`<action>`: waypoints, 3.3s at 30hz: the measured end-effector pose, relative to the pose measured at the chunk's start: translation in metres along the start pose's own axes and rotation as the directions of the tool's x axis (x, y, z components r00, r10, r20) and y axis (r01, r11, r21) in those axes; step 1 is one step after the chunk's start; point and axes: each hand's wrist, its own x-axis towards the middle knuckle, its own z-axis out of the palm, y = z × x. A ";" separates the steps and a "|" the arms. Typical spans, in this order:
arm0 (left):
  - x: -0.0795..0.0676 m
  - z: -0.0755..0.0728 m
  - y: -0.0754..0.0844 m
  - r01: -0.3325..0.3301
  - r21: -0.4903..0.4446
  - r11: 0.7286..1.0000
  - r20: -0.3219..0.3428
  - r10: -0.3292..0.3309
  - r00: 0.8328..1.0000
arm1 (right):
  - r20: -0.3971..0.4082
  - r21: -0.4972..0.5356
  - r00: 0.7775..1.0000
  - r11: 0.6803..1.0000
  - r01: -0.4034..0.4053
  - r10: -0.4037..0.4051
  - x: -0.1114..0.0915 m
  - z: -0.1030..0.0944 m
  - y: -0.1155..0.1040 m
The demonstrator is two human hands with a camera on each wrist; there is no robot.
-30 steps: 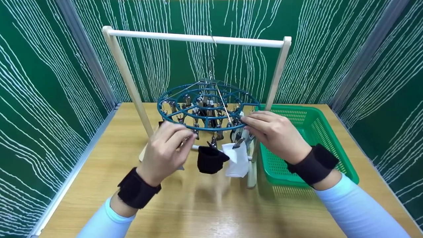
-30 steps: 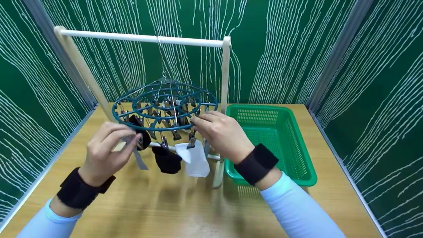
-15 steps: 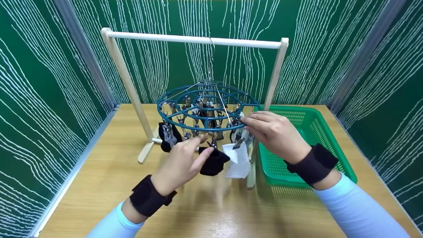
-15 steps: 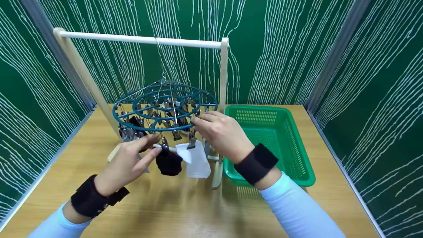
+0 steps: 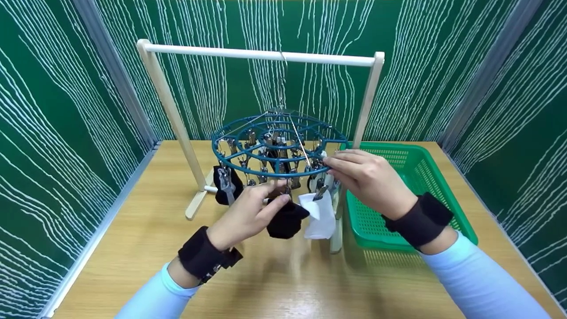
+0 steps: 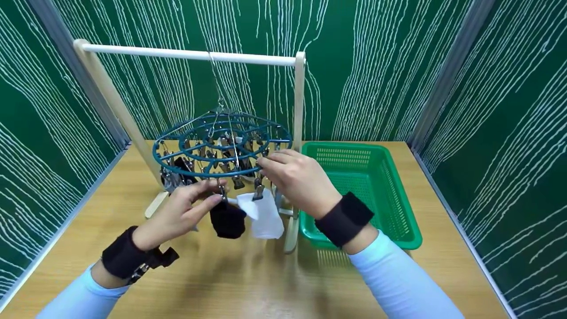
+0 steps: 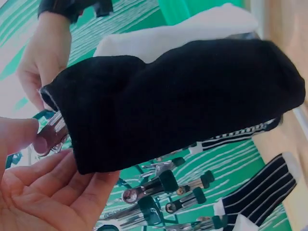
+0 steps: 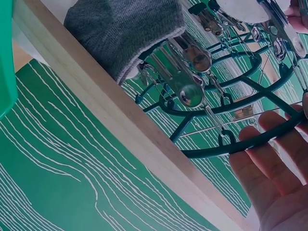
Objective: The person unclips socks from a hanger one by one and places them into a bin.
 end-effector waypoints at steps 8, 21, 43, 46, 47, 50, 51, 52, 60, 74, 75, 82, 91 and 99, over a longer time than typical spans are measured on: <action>0.001 0.004 0.000 0.036 -0.046 0.998 -0.114 -0.041 0.993 | -0.017 -0.001 1.000 1.000 -0.003 0.003 -0.002 0.001 0.000; 0.002 0.007 0.006 0.059 -0.042 0.997 -0.203 -0.066 0.977 | -0.087 -0.018 0.996 1.000 -0.013 0.011 -0.016 0.004 -0.013; 0.006 0.016 0.000 0.039 -0.070 0.997 -0.219 -0.053 0.974 | 0.000 0.291 0.980 0.938 -0.189 0.198 -0.069 0.059 -0.062; 0.006 0.017 -0.001 0.056 -0.080 0.995 -0.212 -0.072 0.975 | 0.072 0.357 0.970 0.902 -0.243 0.232 -0.071 0.071 -0.063; 0.006 0.018 -0.001 0.062 -0.082 0.995 -0.210 -0.078 0.975 | 0.102 0.377 0.965 0.888 -0.264 0.243 -0.072 0.074 -0.063; 0.006 0.019 -0.001 0.079 -0.085 0.993 -0.203 -0.095 0.975 | 0.186 0.411 0.941 0.848 -0.336 0.282 -0.072 0.082 -0.064; 0.006 0.020 -0.001 0.082 -0.087 0.993 -0.201 -0.098 0.975 | 0.208 0.416 0.933 0.836 -0.357 0.295 -0.072 0.085 -0.064; 0.006 0.020 0.000 0.083 -0.087 0.993 -0.202 -0.099 0.974 | 0.225 0.420 0.925 0.826 -0.376 0.307 -0.072 0.088 -0.064; 0.007 0.023 -0.001 0.046 -0.101 0.994 -0.233 -0.069 0.970 | 0.291 0.525 0.889 0.717 -0.458 0.354 -0.068 0.110 -0.065; 0.008 0.028 0.000 0.013 -0.094 0.995 -0.267 -0.038 0.963 | 0.165 0.597 0.887 0.673 -0.437 0.431 -0.066 0.129 -0.080; 0.008 0.028 0.000 0.014 -0.093 0.996 -0.265 -0.039 0.964 | 0.143 0.591 0.892 0.686 -0.424 0.428 -0.066 0.129 -0.080; 0.006 0.029 -0.002 -0.014 -0.070 0.997 -0.263 -0.005 0.965 | 0.086 0.582 0.911 0.722 -0.375 0.404 -0.069 0.130 -0.078; 0.004 0.026 -0.002 -0.064 -0.062 0.996 -0.279 0.044 0.959 | 0.120 0.576 0.911 0.720 -0.388 0.394 -0.080 0.130 -0.074; 0.004 0.020 -0.002 -0.079 -0.059 0.995 -0.272 0.060 0.960 | 0.111 0.581 0.932 0.738 -0.343 0.345 -0.092 0.128 -0.070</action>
